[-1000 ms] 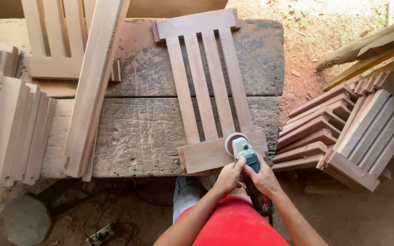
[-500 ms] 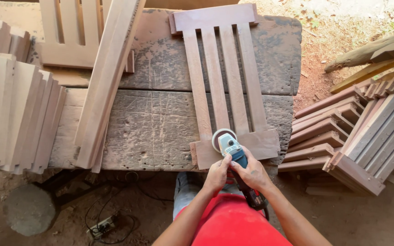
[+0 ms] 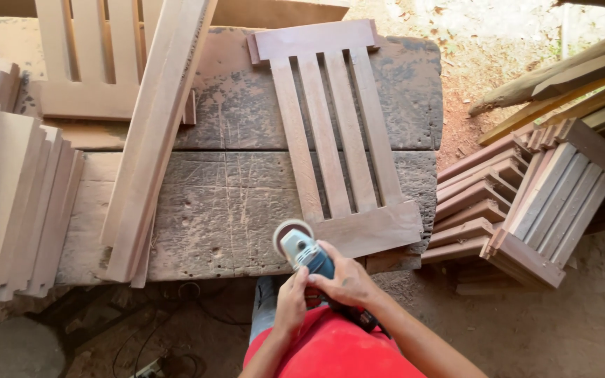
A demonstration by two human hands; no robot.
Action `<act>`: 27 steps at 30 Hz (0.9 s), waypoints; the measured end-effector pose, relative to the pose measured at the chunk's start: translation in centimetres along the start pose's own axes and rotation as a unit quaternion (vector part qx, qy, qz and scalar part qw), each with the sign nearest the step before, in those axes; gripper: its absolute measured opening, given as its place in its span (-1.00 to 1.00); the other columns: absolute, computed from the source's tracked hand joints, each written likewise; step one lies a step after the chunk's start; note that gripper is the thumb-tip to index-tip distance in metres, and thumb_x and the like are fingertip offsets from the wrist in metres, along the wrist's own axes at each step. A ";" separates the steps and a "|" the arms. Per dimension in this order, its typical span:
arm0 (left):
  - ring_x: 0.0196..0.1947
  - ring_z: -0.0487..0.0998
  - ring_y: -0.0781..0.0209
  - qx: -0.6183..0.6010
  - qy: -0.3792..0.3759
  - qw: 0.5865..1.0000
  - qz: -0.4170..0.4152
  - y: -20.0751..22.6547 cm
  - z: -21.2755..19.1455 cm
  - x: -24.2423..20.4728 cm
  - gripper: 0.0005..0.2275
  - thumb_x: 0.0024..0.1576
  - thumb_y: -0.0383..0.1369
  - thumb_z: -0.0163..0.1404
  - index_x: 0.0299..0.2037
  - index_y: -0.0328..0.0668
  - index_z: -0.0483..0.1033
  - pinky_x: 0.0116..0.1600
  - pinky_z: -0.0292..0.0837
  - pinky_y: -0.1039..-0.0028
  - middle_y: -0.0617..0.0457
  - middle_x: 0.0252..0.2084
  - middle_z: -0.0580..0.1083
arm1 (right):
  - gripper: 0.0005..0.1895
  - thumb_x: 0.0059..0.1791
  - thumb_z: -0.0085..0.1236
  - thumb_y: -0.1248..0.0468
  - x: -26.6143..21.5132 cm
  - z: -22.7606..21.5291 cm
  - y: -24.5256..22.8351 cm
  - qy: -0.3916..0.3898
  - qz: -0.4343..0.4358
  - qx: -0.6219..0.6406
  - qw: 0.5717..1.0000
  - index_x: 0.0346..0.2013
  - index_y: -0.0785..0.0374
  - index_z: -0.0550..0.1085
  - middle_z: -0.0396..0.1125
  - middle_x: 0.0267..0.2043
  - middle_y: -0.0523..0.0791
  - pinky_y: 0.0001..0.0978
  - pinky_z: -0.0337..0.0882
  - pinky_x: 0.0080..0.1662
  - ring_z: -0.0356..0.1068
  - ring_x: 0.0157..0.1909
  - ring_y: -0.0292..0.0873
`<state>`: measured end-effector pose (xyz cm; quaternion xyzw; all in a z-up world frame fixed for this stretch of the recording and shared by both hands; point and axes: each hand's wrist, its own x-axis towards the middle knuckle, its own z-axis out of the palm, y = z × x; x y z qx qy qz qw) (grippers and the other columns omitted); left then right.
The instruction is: Sanding the surface of wooden chair components using a handheld angle grinder.
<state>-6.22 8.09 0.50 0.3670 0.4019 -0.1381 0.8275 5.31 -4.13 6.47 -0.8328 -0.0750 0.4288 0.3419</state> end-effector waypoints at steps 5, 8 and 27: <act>-0.41 0.51 0.12 -0.014 0.015 1.000 0.007 -0.2 -0.9 -0.3 -0.60 0.29 -0.16 -0.16 -0.14 -0.46 0.56 -0.27 0.47 0.38 -0.15 -0.34 0.54 | -0.15 -0.14 0.22 -0.04 -0.2 1.2 0.0 0.000 -0.004 -0.028 1.000 0.40 0.07 0.21 0.45 0.17 0.00 -0.20 0.48 0.07 0.50 0.13 0.05; -0.45 0.50 0.11 0.001 0.006 1.000 -0.024 -0.1 0.3 1.0 -0.60 0.29 -0.16 -0.14 -0.18 -0.46 0.57 -0.29 0.46 0.41 -0.17 -0.37 0.55 | -0.18 -0.14 0.25 0.00 -0.1 0.3 0.9 0.026 0.003 -0.001 1.000 0.38 0.09 0.22 0.45 0.16 -0.01 -0.24 0.47 0.09 0.50 0.13 0.00; -0.35 0.48 0.15 0.085 -0.062 0.989 -0.106 -5.3 13.0 6.9 -0.58 0.25 -0.01 -0.11 -0.25 -0.30 0.51 -0.31 0.36 0.45 -0.09 -0.32 0.50 | -0.24 -0.12 0.22 0.00 -2.0 -10.9 10.9 0.088 0.059 0.046 0.993 0.36 -0.02 0.26 0.51 0.08 -0.05 -0.29 0.51 0.01 0.56 0.03 -0.05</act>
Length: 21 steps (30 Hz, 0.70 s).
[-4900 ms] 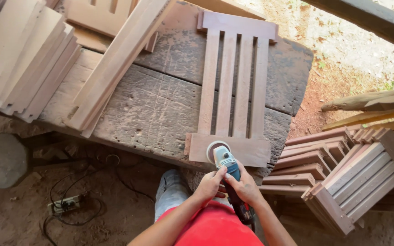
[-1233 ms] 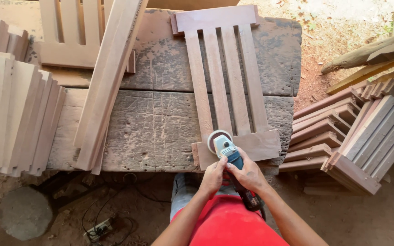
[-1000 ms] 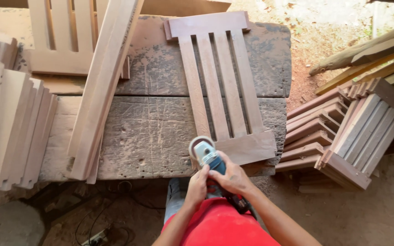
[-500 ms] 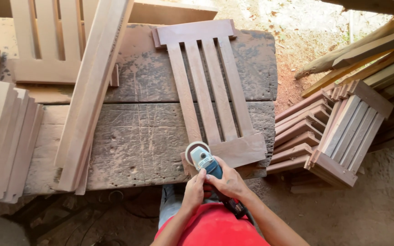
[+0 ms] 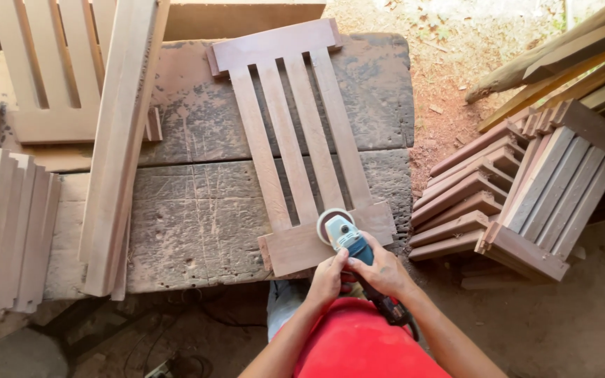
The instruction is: Sanding the surface of wooden chair components using a handheld angle grinder.
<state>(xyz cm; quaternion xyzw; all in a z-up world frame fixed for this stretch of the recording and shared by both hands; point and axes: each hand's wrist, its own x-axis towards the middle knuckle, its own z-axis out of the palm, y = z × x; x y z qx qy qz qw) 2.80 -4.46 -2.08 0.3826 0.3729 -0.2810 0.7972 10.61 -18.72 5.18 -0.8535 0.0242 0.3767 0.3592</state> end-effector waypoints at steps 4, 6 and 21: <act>-0.22 0.63 0.03 0.122 0.014 0.992 0.014 -0.5 3.2 1.7 -0.49 0.27 0.12 -0.03 -0.10 -0.27 0.61 -0.23 0.62 0.29 -0.19 -0.19 0.57 | -0.21 -0.11 0.25 -0.06 0.0 -3.0 -0.5 -0.013 0.108 0.016 0.994 0.42 -0.30 0.23 0.46 0.04 0.26 0.06 0.45 0.16 0.44 0.18 0.21; -0.25 0.65 0.01 0.152 -0.001 0.988 0.028 -1.9 4.3 4.0 -0.48 0.28 0.14 -0.01 -0.14 -0.26 0.61 -0.26 0.62 0.29 -0.22 -0.24 0.57 | -0.21 -0.10 0.22 -0.02 -0.6 -3.8 0.6 0.010 0.108 0.036 0.993 0.43 -0.18 0.23 0.43 0.04 0.31 0.10 0.43 0.15 0.42 0.19 0.25; -0.29 0.52 0.24 0.047 0.070 0.992 0.094 2.1 -1.6 -3.6 -0.59 0.30 -0.20 -0.18 -0.14 -0.50 0.60 -0.16 0.42 0.51 -0.09 -0.20 0.60 | -0.25 -0.10 0.19 -0.02 0.9 1.9 -2.7 -0.051 -0.017 -0.014 0.998 0.36 0.00 0.22 0.48 0.11 -0.03 -0.26 0.50 0.03 0.54 0.05 -0.01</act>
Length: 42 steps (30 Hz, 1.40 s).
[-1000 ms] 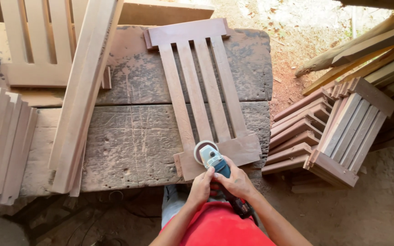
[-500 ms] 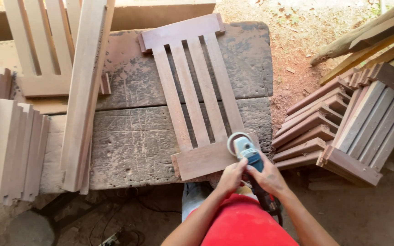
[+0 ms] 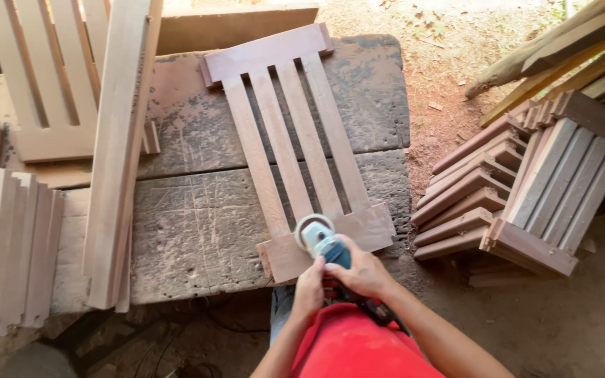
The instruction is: Sanding the surface of wooden chair components using a handheld angle grinder.
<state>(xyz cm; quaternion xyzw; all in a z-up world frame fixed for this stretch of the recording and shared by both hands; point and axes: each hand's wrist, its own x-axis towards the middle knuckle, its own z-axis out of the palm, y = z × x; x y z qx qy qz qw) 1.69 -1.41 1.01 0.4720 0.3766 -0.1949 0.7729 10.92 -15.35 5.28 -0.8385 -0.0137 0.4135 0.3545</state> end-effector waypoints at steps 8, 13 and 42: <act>-0.28 0.53 0.14 -0.087 0.071 0.993 -0.023 -2.1 -3.4 -0.5 -0.58 0.32 -0.19 -0.17 -0.08 -0.50 0.60 -0.18 0.46 0.43 -0.16 -0.18 0.60 | -0.13 -0.13 0.19 -0.13 0.2 1.5 -2.0 -0.061 -0.031 -0.061 0.996 0.41 0.01 0.16 0.47 0.10 0.00 -0.18 0.47 0.03 0.50 0.08 0.08; -0.40 0.55 0.06 -0.078 -0.013 0.994 -0.078 -0.2 0.6 0.6 -0.56 0.31 -0.11 -0.19 -0.13 -0.46 0.56 -0.27 0.50 0.38 -0.23 -0.27 0.59 | -0.19 -0.12 0.20 -0.02 -0.2 -1.1 0.5 -0.004 0.003 -0.013 1.000 0.39 0.02 0.20 0.48 0.12 -0.02 -0.26 0.50 0.06 0.52 0.11 0.00; -0.29 0.60 0.14 0.164 -0.145 0.973 -0.073 -4.4 14.9 8.8 -0.51 0.28 0.11 -0.13 -0.22 -0.22 0.57 -0.28 0.48 0.40 -0.09 -0.26 0.55 | -0.27 -0.11 0.25 -0.01 -2.2 -12.1 10.4 0.112 0.103 0.127 0.980 0.34 -0.02 0.33 0.50 0.02 0.11 -0.16 0.52 0.01 0.53 0.03 0.05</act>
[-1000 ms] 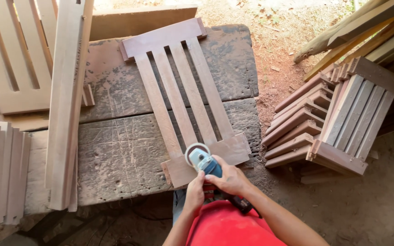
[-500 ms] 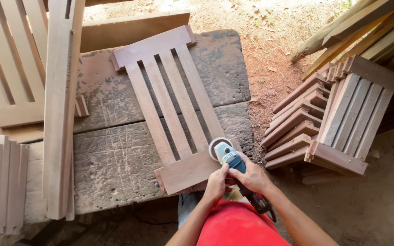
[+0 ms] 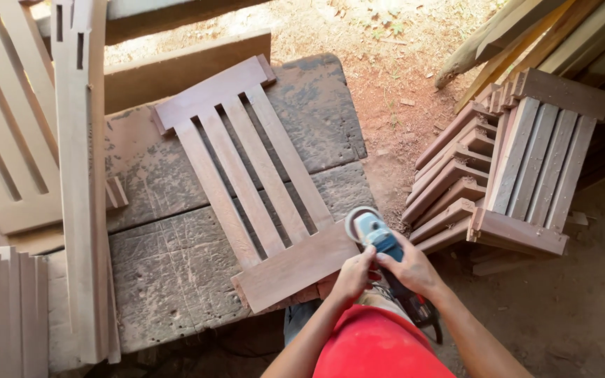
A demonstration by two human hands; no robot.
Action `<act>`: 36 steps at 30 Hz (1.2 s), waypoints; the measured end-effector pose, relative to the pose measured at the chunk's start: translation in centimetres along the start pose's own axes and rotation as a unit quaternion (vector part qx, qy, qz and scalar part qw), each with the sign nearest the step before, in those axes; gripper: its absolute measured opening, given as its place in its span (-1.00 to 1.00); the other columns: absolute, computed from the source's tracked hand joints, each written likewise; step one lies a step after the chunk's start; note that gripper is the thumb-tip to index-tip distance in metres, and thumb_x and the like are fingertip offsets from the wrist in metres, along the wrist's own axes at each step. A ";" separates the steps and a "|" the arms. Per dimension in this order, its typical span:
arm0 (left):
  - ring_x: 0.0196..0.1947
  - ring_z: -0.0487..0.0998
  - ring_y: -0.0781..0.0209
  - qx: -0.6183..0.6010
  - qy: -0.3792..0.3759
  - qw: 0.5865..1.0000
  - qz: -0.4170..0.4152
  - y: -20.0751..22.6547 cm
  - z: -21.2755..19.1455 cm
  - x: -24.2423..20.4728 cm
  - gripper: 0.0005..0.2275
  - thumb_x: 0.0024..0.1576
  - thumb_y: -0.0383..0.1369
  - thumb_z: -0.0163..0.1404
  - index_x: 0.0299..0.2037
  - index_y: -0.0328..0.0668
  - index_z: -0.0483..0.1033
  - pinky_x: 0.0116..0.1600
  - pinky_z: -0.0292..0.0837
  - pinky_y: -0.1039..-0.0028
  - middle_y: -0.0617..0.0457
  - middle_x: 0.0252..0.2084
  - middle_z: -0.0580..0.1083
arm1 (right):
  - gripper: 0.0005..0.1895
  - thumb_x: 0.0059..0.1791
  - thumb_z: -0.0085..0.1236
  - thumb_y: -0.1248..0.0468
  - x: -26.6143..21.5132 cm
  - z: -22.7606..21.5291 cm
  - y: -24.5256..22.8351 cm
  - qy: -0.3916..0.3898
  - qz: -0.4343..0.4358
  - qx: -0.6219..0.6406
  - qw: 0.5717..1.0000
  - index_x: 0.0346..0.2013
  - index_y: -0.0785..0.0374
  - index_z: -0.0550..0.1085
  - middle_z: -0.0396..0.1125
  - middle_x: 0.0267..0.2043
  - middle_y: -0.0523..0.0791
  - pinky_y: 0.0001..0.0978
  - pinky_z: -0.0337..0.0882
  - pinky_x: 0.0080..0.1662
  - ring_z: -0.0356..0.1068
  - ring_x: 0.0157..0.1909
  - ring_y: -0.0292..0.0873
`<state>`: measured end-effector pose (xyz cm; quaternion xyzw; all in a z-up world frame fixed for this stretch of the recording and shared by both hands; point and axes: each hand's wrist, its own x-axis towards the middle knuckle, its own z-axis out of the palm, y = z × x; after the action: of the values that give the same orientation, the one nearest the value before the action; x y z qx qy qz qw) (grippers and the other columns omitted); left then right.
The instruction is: Sanding the surface of wooden chair components using a handheld angle grinder.
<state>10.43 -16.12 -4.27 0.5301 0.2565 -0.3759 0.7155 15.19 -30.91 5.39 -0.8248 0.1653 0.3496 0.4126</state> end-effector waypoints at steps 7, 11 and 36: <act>0.05 0.54 0.01 0.467 0.139 0.831 0.270 7.1 -5.1 -10.2 -0.50 0.13 0.02 0.12 0.09 -0.22 0.52 0.16 0.43 0.27 -0.09 0.07 0.54 | -0.34 -0.10 0.16 0.18 -0.9 -4.6 8.6 0.091 0.039 0.260 0.961 0.22 0.46 0.29 0.36 -0.21 0.21 -0.12 0.45 -0.43 0.40 -0.43 0.12; 0.22 0.33 0.01 0.602 0.302 0.717 0.180 2.5 -15.1 -11.3 -0.19 -0.22 0.22 0.38 0.15 -0.06 0.43 0.32 0.19 0.20 -0.01 0.19 0.37 | -0.45 -0.03 0.15 0.20 -2.3 -5.7 11.3 0.143 0.034 0.288 0.946 0.16 0.47 0.34 0.35 -0.26 0.17 -0.16 0.35 -0.43 0.31 -0.45 0.04; 0.34 0.19 -0.05 0.554 0.402 0.729 0.020 -2.5 -3.4 -3.3 0.19 -0.14 0.50 0.08 0.48 -0.26 -0.09 0.19 0.17 0.18 -0.18 0.42 0.13 | -0.58 -0.03 0.24 0.30 -0.5 -6.5 10.9 0.124 0.028 0.276 0.953 0.04 0.54 0.46 0.45 -0.34 0.20 -0.16 0.35 -0.41 0.38 -0.45 0.06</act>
<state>6.58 -12.43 -4.24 0.9387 0.2559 -0.1891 0.1328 11.63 -42.69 2.29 -0.7106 0.3284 0.1970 0.5902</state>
